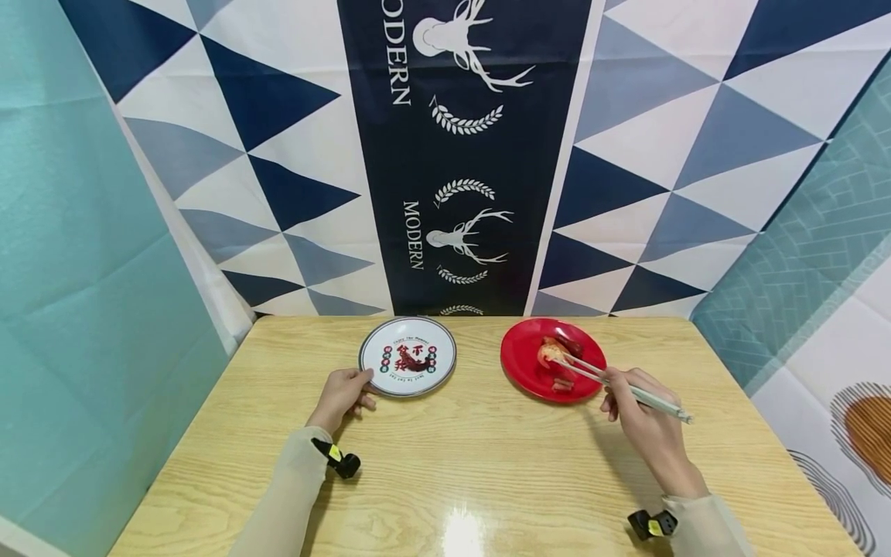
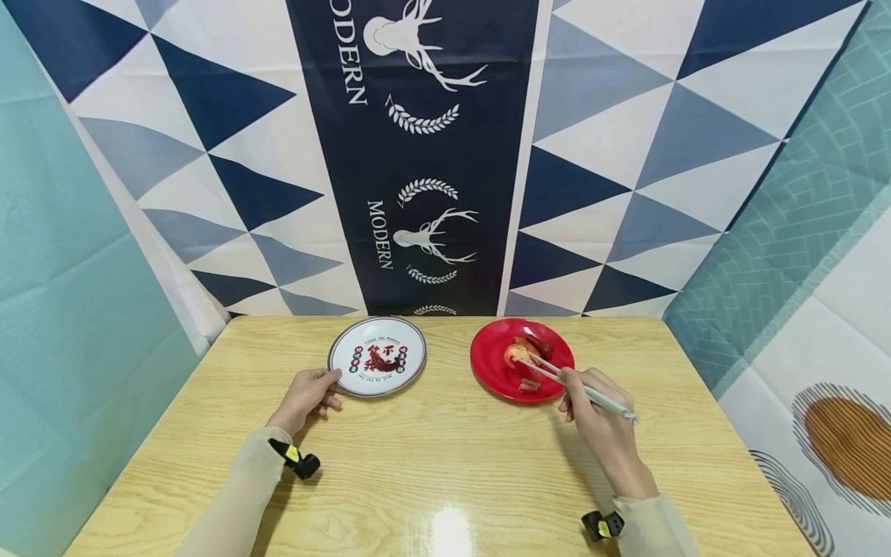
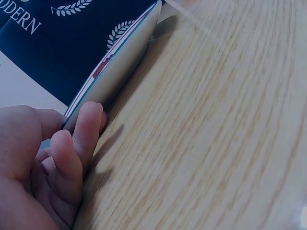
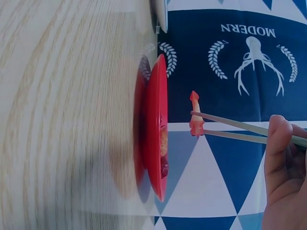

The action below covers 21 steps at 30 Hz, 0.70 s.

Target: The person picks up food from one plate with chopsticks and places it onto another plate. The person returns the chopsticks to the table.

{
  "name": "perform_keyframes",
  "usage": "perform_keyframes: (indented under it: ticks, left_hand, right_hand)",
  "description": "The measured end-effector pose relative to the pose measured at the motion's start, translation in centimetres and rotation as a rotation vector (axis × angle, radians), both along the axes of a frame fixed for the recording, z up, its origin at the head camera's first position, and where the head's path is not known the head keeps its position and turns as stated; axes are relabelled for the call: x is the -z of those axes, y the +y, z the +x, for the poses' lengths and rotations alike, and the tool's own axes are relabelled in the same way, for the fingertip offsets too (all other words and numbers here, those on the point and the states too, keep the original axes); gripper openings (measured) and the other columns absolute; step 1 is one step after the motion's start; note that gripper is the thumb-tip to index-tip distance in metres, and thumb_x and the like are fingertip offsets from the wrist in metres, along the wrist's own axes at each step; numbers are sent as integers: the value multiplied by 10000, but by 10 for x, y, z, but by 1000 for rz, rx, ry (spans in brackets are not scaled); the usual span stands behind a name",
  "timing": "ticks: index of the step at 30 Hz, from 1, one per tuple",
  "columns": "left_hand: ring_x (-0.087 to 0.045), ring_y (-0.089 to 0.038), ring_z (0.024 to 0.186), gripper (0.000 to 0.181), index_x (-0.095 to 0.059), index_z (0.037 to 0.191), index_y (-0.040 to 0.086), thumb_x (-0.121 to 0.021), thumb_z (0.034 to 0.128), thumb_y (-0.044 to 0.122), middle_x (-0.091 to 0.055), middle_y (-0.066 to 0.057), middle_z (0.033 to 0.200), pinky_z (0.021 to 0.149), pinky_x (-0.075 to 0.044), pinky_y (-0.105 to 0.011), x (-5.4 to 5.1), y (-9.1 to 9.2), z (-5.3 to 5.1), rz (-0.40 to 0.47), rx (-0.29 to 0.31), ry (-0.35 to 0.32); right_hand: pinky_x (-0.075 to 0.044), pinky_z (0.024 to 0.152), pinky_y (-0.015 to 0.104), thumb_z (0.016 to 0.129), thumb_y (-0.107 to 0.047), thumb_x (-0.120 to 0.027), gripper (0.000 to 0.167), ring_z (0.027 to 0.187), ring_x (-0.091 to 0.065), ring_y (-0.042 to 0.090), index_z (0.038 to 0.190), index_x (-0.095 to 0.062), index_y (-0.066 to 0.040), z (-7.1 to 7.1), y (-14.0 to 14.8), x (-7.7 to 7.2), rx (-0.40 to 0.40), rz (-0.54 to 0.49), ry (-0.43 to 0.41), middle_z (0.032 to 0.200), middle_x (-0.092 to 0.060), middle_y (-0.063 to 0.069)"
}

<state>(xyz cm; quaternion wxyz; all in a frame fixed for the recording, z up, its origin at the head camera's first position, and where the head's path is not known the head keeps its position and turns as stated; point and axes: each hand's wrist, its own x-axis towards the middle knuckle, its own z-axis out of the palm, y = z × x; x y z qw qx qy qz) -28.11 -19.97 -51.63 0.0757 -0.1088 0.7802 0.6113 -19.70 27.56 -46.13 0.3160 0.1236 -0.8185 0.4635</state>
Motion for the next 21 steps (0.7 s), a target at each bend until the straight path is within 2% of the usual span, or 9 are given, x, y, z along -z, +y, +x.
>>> perform_keyframes:
  ticks: [5, 15, 21]
  left_hand:
    - [-646, -99, 534, 340, -700, 1017, -19, -558, 1072, 285, -729, -80, 780, 441, -463, -216, 0, 0, -1, 5, 3, -4]
    - [-645, -97, 536, 343, -699, 1003, -16, -555, 1075, 287, -725, -76, 776, 441, -468, -219, -1, -1, -1, 8, 5, -6]
    - [-644, -99, 545, 352, -698, 1032, -20, -547, 1079, 295, -721, -78, 777, 449, -471, -214, 2, -1, -2, 5, 5, -15]
  right_hand:
    - [-489, 460, 171, 1013, -54, -641, 218, 495, -587, 66, 827, -738, -113, 2, 1, -2, 2, 0, -2, 635, -640, -7]
    - [-494, 449, 186, 1013, -35, -632, 184, 494, -593, 75, 905, -775, -75, 5, 5, -4, 1, -34, 12, 639, -647, 34]
    - [-488, 451, 189, 1016, -41, -629, 187, 491, -584, 75, 905, -775, -76, 8, 8, -5, 10, -30, -1, 631, -646, 23]
